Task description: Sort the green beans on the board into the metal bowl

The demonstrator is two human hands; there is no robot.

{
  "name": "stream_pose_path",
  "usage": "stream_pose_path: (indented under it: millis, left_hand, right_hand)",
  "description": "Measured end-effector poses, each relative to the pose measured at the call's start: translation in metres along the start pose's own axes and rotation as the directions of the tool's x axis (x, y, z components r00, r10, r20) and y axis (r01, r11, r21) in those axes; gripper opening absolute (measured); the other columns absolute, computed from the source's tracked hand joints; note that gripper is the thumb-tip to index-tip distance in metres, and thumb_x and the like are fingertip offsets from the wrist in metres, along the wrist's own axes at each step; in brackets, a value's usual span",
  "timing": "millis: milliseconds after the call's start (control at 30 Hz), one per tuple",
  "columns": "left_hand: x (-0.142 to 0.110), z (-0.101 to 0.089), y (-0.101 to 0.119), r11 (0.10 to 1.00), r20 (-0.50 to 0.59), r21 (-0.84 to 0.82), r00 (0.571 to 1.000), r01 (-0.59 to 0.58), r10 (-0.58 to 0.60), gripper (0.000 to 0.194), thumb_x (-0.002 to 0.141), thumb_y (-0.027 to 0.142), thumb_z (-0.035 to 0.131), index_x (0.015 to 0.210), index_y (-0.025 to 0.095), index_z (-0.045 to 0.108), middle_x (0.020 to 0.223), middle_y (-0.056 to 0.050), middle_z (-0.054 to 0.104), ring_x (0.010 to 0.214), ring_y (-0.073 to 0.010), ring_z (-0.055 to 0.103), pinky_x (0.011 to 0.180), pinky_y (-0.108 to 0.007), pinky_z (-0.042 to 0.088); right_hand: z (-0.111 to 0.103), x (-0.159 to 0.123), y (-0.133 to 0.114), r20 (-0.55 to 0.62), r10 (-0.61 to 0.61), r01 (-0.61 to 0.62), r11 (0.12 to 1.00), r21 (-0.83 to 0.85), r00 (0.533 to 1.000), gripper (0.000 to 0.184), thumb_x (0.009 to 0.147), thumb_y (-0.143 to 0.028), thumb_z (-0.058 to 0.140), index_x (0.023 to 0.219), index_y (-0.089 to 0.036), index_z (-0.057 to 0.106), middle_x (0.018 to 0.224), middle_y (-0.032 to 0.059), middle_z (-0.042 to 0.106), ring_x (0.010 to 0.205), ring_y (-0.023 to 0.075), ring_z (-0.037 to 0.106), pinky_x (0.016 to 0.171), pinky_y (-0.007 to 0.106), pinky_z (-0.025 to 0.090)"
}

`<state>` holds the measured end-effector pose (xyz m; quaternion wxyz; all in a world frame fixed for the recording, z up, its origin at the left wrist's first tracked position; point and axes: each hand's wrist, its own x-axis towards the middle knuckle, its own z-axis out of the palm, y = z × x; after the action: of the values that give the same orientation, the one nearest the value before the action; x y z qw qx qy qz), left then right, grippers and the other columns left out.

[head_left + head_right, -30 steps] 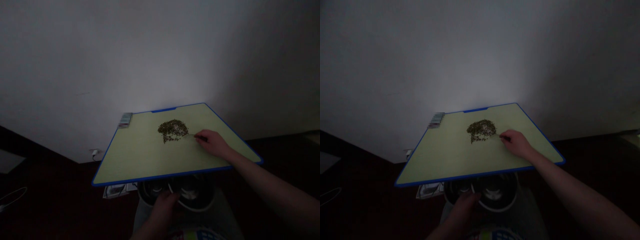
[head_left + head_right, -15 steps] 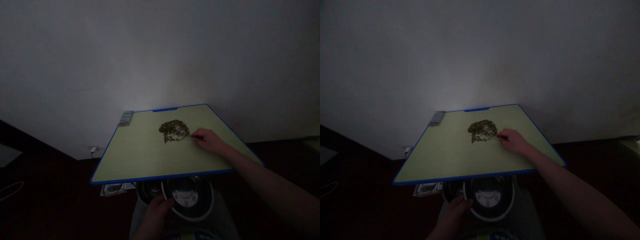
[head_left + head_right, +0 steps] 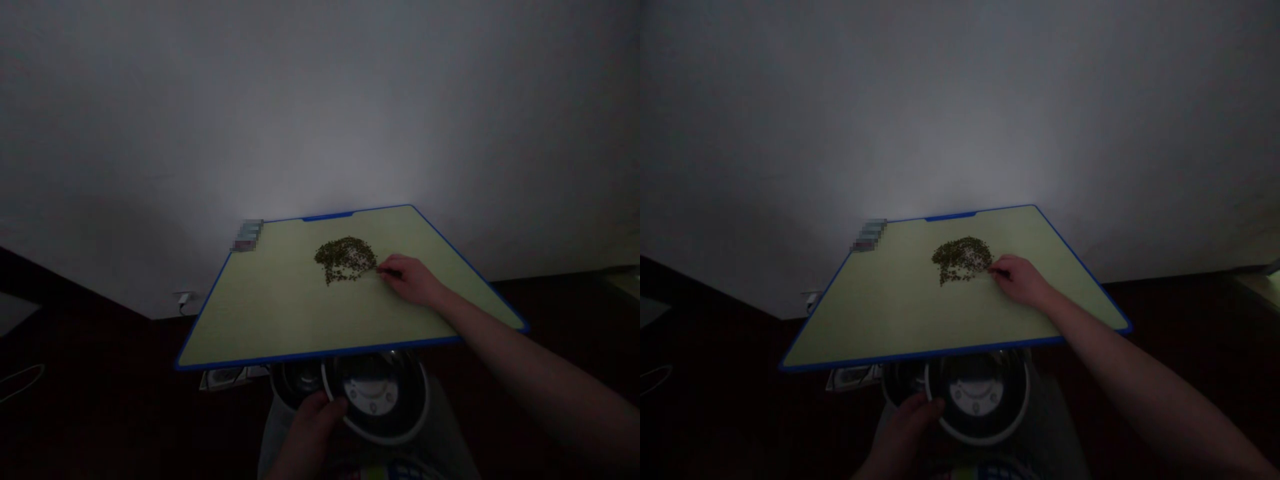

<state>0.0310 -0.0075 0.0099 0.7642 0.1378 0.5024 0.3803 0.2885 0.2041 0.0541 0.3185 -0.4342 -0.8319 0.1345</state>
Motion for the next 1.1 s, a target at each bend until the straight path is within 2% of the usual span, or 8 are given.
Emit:
stream_pose_path:
  millis: [200, 533, 733, 867, 1000, 1100]
  left_hand:
    - [-0.0041, 0.0044, 0.0074, 1.000, -0.088, 0.001, 0.996, 0.011, -0.011, 0.029, 0.063, 0.035, 0.081, 0.081, 0.017, 0.068, 0.073, -0.008, 0.078, 0.079, -0.0291, 0.074, 0.078, -0.041, 0.055]
    - [-0.0014, 0.0007, 0.0059, 1.000, -0.050, -0.021, 0.999, -0.008, 0.007, 0.030, 0.065, 0.033, 0.080, 0.086, 0.015, 0.070, 0.079, -0.011, 0.080, 0.083, -0.0310, 0.075, 0.077, -0.042, 0.056]
    - [-0.0041, 0.0029, 0.0075, 1.000, -0.087, 0.016, 0.996, -0.016, 0.017, 0.036, 0.059, 0.038, 0.083, 0.083, 0.016, 0.070, 0.079, -0.010, 0.079, 0.084, -0.0320, 0.074, 0.074, -0.042, 0.056]
    - [-0.0061, 0.0028, 0.0087, 0.999, -0.110, 0.039, 0.993, 0.036, -0.031, 0.032, 0.065, 0.039, 0.080, 0.084, 0.018, 0.066, 0.074, -0.008, 0.078, 0.078, -0.0313, 0.075, 0.070, -0.042, 0.056]
    - [-0.0045, 0.0008, 0.0067, 1.000, -0.075, 0.009, 0.997, -0.019, 0.019, 0.030, 0.067, 0.036, 0.079, 0.085, 0.017, 0.066, 0.077, -0.010, 0.078, 0.081, -0.0306, 0.075, 0.074, -0.042, 0.056]
    - [-0.0038, 0.0002, 0.0057, 1.000, -0.086, 0.011, 0.996, 0.023, -0.022, 0.028, 0.069, 0.037, 0.077, 0.087, 0.019, 0.066, 0.079, -0.009, 0.079, 0.080, -0.0304, 0.075, 0.075, -0.044, 0.056]
  right_hand:
    - [0.0005, 0.0017, -0.0020, 0.016, 0.003, -0.003, 1.000, 0.024, 1.000, 0.021, 0.085, -0.018, 0.054, 0.092, -0.018, 0.074, 0.089, 0.0087, 0.070, 0.083, 0.0208, 0.066, 0.076, 0.034, 0.052]
    - [0.0008, 0.0026, -0.0021, 0.033, -0.024, 0.024, 1.000, 0.014, 0.999, 0.021, 0.087, -0.018, 0.053, 0.093, -0.020, 0.074, 0.087, 0.0075, 0.068, 0.082, 0.0200, 0.064, 0.075, 0.033, 0.051]
    - [-0.0006, 0.0013, -0.0022, 0.042, -0.040, 0.040, 0.999, 0.006, 0.998, 0.022, 0.087, -0.019, 0.053, 0.094, -0.018, 0.074, 0.086, 0.0084, 0.068, 0.082, 0.0206, 0.065, 0.075, 0.033, 0.051]
    - [-0.0030, -0.0011, -0.0034, 0.047, -0.028, 0.027, 0.999, 0.032, 0.999, 0.021, 0.087, -0.019, 0.053, 0.093, -0.018, 0.073, 0.086, 0.0086, 0.067, 0.081, 0.0204, 0.065, 0.074, 0.033, 0.051]
    - [-0.0049, -0.0043, -0.0045, 0.048, -0.026, 0.023, 0.998, 0.058, 0.998, 0.020, 0.087, -0.019, 0.054, 0.091, -0.020, 0.073, 0.086, 0.0078, 0.067, 0.081, 0.0201, 0.064, 0.074, 0.033, 0.051]
    - [-0.0055, -0.0054, -0.0043, 0.041, -0.031, 0.028, 0.998, 0.060, 0.999, 0.020, 0.087, -0.019, 0.054, 0.091, -0.019, 0.074, 0.087, 0.0079, 0.067, 0.081, 0.0201, 0.064, 0.074, 0.033, 0.051]
